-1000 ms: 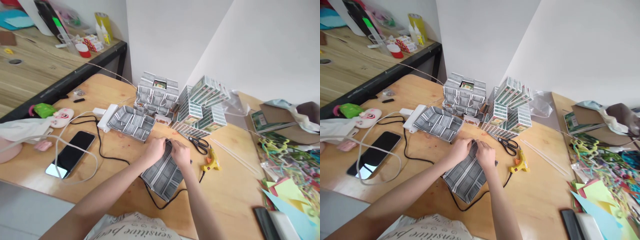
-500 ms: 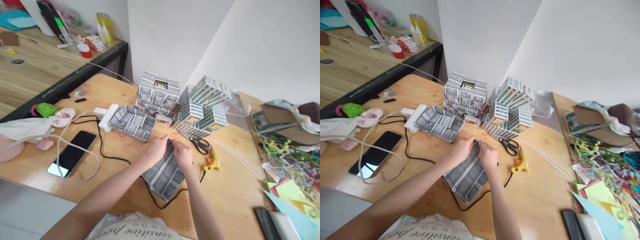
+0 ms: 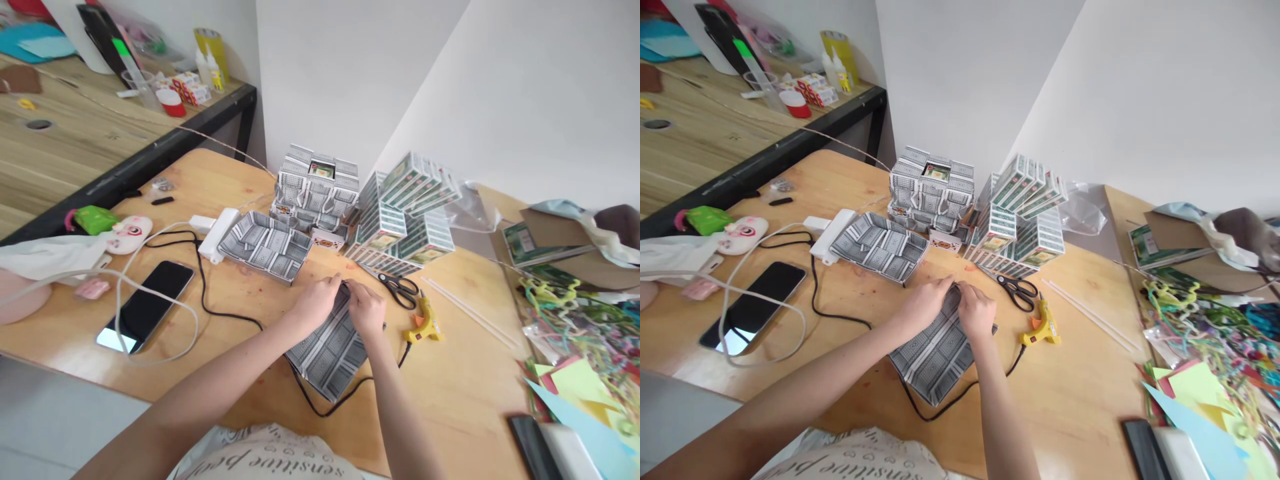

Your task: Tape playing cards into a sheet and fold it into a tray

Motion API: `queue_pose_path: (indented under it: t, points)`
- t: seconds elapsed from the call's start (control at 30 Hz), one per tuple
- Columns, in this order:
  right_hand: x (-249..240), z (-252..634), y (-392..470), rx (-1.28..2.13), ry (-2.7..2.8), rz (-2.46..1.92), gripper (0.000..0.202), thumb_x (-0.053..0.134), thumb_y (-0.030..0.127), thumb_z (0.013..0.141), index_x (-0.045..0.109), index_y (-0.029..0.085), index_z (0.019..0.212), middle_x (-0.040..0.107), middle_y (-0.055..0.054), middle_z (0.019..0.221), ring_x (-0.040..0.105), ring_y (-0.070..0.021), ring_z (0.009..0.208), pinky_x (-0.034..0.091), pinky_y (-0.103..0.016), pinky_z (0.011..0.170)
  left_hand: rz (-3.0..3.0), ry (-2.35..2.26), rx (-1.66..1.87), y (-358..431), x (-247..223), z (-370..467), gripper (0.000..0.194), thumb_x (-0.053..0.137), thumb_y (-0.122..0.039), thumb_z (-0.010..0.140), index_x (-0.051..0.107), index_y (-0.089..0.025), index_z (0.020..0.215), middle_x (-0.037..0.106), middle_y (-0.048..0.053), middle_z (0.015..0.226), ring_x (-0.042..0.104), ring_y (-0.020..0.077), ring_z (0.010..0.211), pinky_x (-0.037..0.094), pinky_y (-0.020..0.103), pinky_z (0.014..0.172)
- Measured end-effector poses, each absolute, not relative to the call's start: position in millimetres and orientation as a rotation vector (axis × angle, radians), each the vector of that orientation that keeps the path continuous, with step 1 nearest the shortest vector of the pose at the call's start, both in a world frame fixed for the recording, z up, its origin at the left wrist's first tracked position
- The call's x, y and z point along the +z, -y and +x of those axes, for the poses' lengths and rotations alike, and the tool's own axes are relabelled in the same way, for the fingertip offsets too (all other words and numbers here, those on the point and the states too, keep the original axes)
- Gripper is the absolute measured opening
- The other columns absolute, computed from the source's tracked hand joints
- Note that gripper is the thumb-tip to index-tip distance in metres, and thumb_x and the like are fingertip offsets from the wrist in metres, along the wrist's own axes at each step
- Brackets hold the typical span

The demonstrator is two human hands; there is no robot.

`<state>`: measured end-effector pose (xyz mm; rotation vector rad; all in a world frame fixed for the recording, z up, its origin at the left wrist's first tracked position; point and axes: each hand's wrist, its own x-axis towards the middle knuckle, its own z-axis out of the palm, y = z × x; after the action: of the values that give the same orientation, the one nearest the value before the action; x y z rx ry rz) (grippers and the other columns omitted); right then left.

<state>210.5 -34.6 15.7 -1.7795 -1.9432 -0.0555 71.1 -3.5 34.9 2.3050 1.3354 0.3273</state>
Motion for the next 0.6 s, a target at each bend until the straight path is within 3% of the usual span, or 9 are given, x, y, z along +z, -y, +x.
queue_pose_path:
  t: [0.6]
  points:
    - [28,203,29,-0.047,2.077,-1.863,0.037,0.038,0.006,0.075,0.067,0.015,0.096,0.07,-0.007,0.083,0.062,-0.0137,0.072,0.044,-0.021,0.064,2.239,-1.301,0.405,0,31,72,0.041,0.036,-0.005,0.083,0.046,-0.007,0.122,0.065,0.015,0.101,0.063,0.0204,0.089,0.051,0.032,0.077]
